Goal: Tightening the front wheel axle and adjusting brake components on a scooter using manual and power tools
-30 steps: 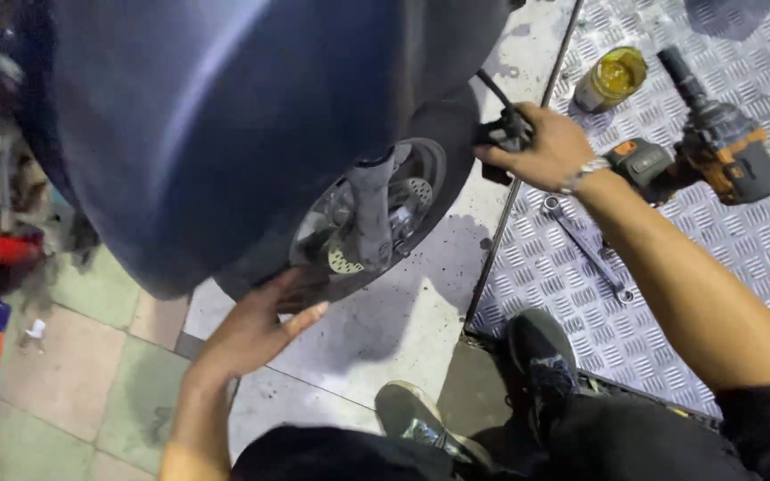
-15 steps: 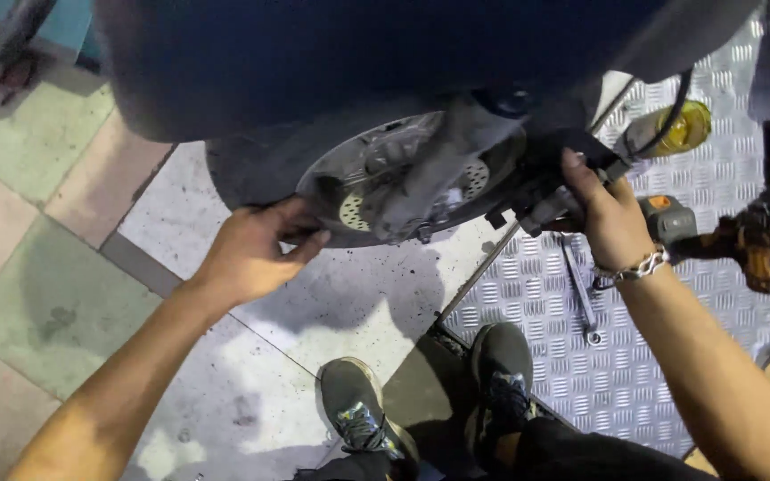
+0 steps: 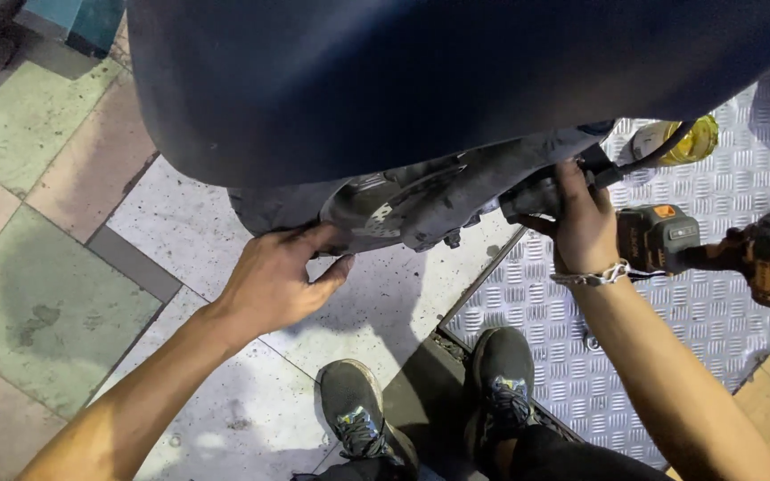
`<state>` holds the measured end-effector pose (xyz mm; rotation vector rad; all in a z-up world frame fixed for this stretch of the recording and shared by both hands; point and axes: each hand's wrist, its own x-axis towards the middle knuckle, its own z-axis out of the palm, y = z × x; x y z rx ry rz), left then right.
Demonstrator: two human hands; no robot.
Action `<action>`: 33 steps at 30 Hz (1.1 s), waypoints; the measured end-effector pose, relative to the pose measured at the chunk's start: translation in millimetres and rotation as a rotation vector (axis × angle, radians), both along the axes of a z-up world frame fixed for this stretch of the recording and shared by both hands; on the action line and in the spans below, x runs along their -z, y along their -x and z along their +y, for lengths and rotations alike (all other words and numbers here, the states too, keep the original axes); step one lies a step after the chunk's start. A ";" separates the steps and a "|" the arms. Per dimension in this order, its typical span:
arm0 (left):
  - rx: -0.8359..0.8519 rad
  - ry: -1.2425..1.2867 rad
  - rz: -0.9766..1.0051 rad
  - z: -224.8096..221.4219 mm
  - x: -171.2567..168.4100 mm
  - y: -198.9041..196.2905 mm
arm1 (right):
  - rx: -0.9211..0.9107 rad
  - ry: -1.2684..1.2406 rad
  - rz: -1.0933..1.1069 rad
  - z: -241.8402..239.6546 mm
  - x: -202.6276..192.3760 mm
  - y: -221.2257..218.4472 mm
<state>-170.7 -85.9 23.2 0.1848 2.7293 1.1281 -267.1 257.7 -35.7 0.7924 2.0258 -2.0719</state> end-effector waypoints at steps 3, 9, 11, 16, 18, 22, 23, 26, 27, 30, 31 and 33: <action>-0.034 -0.042 -0.060 -2.5 10.7 -2.2 | -0.074 -0.010 0.024 -9.1 -19.0 1.8; -0.094 -0.060 -0.128 0.6 20.2 2.8 | -0.277 -0.104 0.172 -1.4 -33.7 -3.7; -0.018 -0.031 0.009 13.3 18.0 -1.0 | -0.316 -0.130 0.197 -0.9 -38.6 -5.6; 0.283 0.085 0.544 70.9 -5.9 4.8 | -0.380 -0.147 0.238 2.5 -44.5 -7.9; 0.229 0.262 0.886 112.5 -38.9 22.7 | -0.485 -0.140 0.305 10.0 -43.1 -7.8; 0.146 0.501 0.812 187.4 -64.1 64.1 | -0.484 -0.131 0.312 13.4 -39.0 -5.2; 0.071 0.565 0.828 205.3 -59.2 71.6 | -0.482 -0.135 0.304 15.4 -37.6 -5.1; 0.107 0.721 0.673 234.1 -59.2 90.5 | -0.481 -0.140 0.282 22.1 -31.0 -2.1; 0.226 0.804 0.507 238.2 -62.0 95.7 | -0.475 -0.142 0.270 23.0 -28.4 -1.6; 0.383 0.624 0.214 237.9 -58.5 116.9 | -0.466 -0.146 0.256 26.8 -22.3 0.0; 0.382 0.627 0.214 240.4 -57.4 118.5 | -0.466 -0.144 0.258 28.2 -20.2 1.6; 0.296 0.695 0.348 244.1 -53.2 120.9 | -0.461 -0.152 0.234 29.9 -14.2 4.0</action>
